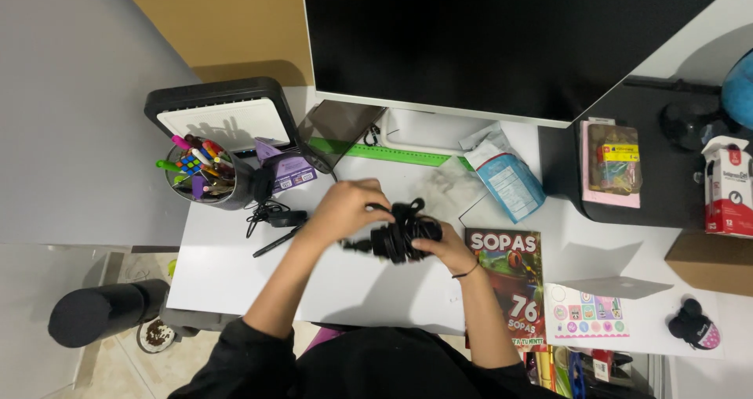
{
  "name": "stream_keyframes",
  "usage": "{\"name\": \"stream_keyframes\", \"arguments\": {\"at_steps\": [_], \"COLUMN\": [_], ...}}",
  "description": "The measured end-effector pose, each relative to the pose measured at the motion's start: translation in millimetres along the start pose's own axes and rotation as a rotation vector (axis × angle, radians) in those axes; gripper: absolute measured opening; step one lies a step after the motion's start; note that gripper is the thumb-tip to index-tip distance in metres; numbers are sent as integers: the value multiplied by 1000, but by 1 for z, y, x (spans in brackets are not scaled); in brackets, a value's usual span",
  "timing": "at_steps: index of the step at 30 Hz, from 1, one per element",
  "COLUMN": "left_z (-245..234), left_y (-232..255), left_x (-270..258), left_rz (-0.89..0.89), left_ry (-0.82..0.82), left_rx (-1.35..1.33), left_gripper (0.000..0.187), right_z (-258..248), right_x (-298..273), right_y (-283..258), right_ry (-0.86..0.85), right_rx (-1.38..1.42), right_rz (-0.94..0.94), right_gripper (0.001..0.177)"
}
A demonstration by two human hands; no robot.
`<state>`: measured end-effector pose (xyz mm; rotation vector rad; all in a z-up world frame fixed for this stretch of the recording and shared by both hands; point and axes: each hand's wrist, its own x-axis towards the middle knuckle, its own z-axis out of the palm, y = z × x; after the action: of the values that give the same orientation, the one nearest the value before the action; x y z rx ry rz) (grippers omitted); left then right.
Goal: The person coils a black power cable and places it into a drawer. They then retrieve a small blue packet, open it, and place it in the drawer. Finally, they take a pink book from the drawer and wipe its cover with a white cloth.
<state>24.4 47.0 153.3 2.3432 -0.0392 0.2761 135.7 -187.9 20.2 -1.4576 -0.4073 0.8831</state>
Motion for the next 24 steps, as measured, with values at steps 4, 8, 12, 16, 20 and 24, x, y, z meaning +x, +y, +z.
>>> {"name": "stream_keyframes", "arguments": {"at_steps": [4,8,12,16,20,24], "left_z": [8,37,94,154,149,169], "left_y": [-23,-47,-81,-123,-102,-107], "left_x": [9,9,0,-19,-40,-65], "left_rz": [-173,-319,-437,-575,-789,-872], "left_ry": [-170,-342,-131,110,265,224], "left_rx": [-422,-718,-1117,-1134,-1194,-1263], "left_gripper": [8,4,4,15,15,20], "right_z": [15,18,23,10,4,19], "right_x": [-31,-42,-43,-18,-2,6], "right_y": [-40,-32,-29,7,35,42], "right_ry": [-110,-151,-136,-175,-78,109], "right_rx": [198,401,599,696,790,732], "right_rz": [163,216,245,268,236,148], "right_gripper": [33,29,19,20,44,25]}}
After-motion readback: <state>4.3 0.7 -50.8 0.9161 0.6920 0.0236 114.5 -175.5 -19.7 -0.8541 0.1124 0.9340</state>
